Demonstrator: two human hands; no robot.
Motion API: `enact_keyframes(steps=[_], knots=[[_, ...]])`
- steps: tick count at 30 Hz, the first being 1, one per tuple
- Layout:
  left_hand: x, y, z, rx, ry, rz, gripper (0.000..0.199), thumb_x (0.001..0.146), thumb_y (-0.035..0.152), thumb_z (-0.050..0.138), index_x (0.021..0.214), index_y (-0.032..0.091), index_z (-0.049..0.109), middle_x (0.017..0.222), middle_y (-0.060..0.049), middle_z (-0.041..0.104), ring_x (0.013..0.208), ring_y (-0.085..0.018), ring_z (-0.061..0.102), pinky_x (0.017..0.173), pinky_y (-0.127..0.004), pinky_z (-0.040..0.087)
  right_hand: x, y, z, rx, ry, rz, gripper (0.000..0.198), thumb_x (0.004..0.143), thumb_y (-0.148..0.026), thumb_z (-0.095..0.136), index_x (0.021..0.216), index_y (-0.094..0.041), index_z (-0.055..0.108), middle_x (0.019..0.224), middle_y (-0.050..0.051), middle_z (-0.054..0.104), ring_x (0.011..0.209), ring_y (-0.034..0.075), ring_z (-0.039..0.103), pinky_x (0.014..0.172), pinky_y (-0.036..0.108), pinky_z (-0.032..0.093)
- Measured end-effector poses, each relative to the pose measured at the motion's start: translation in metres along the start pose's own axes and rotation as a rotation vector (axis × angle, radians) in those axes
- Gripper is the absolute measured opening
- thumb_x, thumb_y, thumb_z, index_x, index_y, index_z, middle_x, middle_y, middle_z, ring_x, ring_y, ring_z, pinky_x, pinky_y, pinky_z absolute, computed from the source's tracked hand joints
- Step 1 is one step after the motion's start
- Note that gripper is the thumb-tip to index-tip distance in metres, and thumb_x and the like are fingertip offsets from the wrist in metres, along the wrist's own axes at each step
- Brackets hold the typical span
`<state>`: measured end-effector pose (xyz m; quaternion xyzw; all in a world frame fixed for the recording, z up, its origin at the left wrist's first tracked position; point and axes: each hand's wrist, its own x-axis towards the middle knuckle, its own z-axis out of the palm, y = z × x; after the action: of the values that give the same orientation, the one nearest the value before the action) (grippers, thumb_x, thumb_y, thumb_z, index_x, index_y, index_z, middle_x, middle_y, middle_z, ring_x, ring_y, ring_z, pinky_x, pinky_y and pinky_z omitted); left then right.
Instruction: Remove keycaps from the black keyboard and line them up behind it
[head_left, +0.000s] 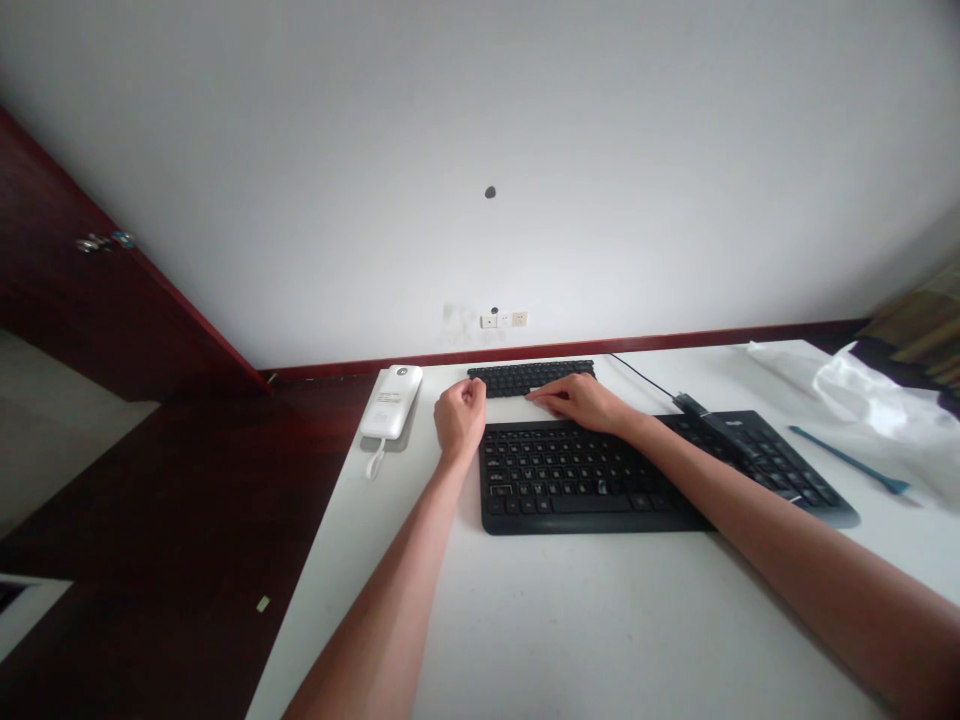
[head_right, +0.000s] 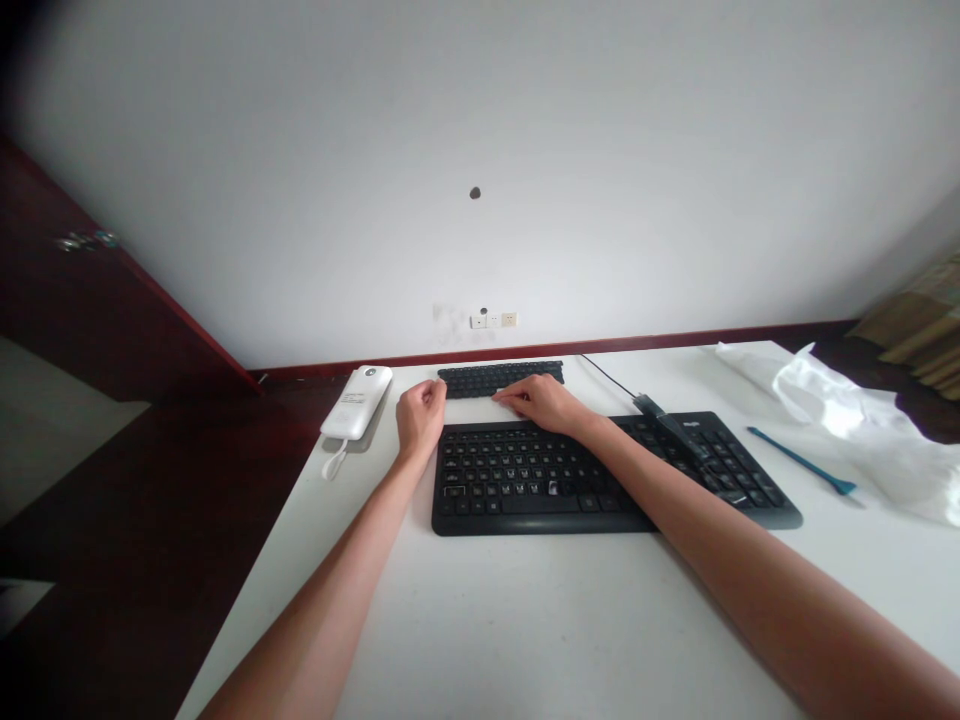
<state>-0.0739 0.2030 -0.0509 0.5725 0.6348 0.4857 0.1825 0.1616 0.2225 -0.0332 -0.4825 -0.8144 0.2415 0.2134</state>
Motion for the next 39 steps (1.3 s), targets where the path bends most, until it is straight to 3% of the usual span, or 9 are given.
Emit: enact_keyframes(steps=[4, 14, 22, 28, 31, 35, 39], knots=[[0.000, 0.000, -0.001, -0.012, -0.001, 0.008, 0.045, 0.093, 0.040, 0.051, 0.056, 0.021, 0.035, 0.052, 0.003, 0.039, 0.054, -0.013, 0.033, 0.058, -0.027, 0.025, 0.001, 0.002, -0.002, -0.012, -0.001, 0.009, 0.034, 0.098, -0.041, 0.056, 0.107, -0.023, 0.083, 0.067, 0.000, 0.072, 0.064, 0.017, 0.064, 0.068, 0.030, 0.048], [-0.001, 0.002, -0.002, 0.028, -0.006, -0.003, 0.044, 0.092, 0.038, 0.051, 0.055, 0.020, 0.035, 0.052, 0.003, 0.042, 0.054, -0.012, 0.034, 0.058, -0.027, 0.025, 0.002, 0.003, -0.001, -0.031, 0.017, 0.027, 0.036, 0.098, -0.039, 0.055, 0.112, -0.020, 0.082, 0.069, 0.001, 0.072, 0.063, 0.018, 0.063, 0.072, 0.032, 0.048], [-0.002, 0.002, -0.002, 0.144, -0.110, -0.075, 0.042, 0.096, 0.044, 0.047, 0.065, 0.024, 0.068, 0.066, -0.002, 0.069, 0.063, -0.017, 0.059, 0.064, -0.027, 0.035, 0.002, 0.002, -0.003, -0.050, -0.007, 0.035, 0.037, 0.098, -0.036, 0.053, 0.117, -0.020, 0.080, 0.073, 0.002, 0.075, 0.066, 0.019, 0.064, 0.072, 0.032, 0.048], [-0.005, 0.008, -0.002, 0.280, -0.201, -0.063, 0.042, 0.097, 0.049, 0.048, 0.079, 0.031, 0.081, 0.081, -0.004, 0.078, 0.080, -0.025, 0.070, 0.073, -0.030, 0.042, -0.006, -0.027, -0.036, -0.239, -0.071, -0.048, 0.024, 0.093, -0.029, 0.058, 0.092, -0.020, 0.080, 0.086, 0.005, 0.078, 0.075, 0.020, 0.066, 0.070, 0.030, 0.043], [-0.006, 0.010, -0.002, 0.331, -0.242, -0.018, 0.044, 0.099, 0.052, 0.046, 0.084, 0.032, 0.083, 0.086, -0.005, 0.080, 0.086, -0.027, 0.072, 0.078, -0.032, 0.044, -0.015, -0.048, -0.059, -0.286, -0.267, -0.059, 0.016, 0.088, -0.027, 0.063, 0.081, -0.022, 0.077, 0.082, 0.003, 0.077, 0.074, 0.019, 0.067, 0.066, 0.029, 0.042], [-0.006, 0.012, -0.004, 0.364, -0.256, -0.007, 0.044, 0.100, 0.051, 0.045, 0.088, 0.032, 0.083, 0.090, -0.004, 0.080, 0.089, -0.028, 0.072, 0.080, -0.034, 0.045, -0.032, -0.075, -0.074, -0.317, -0.565, 0.080, 0.013, 0.080, -0.037, 0.076, 0.081, -0.024, 0.077, 0.082, 0.003, 0.077, 0.071, 0.022, 0.069, 0.061, 0.031, 0.042], [-0.006, 0.013, -0.003, 0.362, -0.252, -0.015, 0.042, 0.099, 0.049, 0.046, 0.087, 0.033, 0.082, 0.094, -0.003, 0.081, 0.091, -0.027, 0.072, 0.080, -0.033, 0.045, -0.044, -0.092, -0.066, -0.431, -0.672, 0.227, 0.020, 0.065, -0.037, 0.088, 0.077, -0.024, 0.079, 0.076, 0.005, 0.076, 0.069, 0.027, 0.069, 0.058, 0.034, 0.040]])
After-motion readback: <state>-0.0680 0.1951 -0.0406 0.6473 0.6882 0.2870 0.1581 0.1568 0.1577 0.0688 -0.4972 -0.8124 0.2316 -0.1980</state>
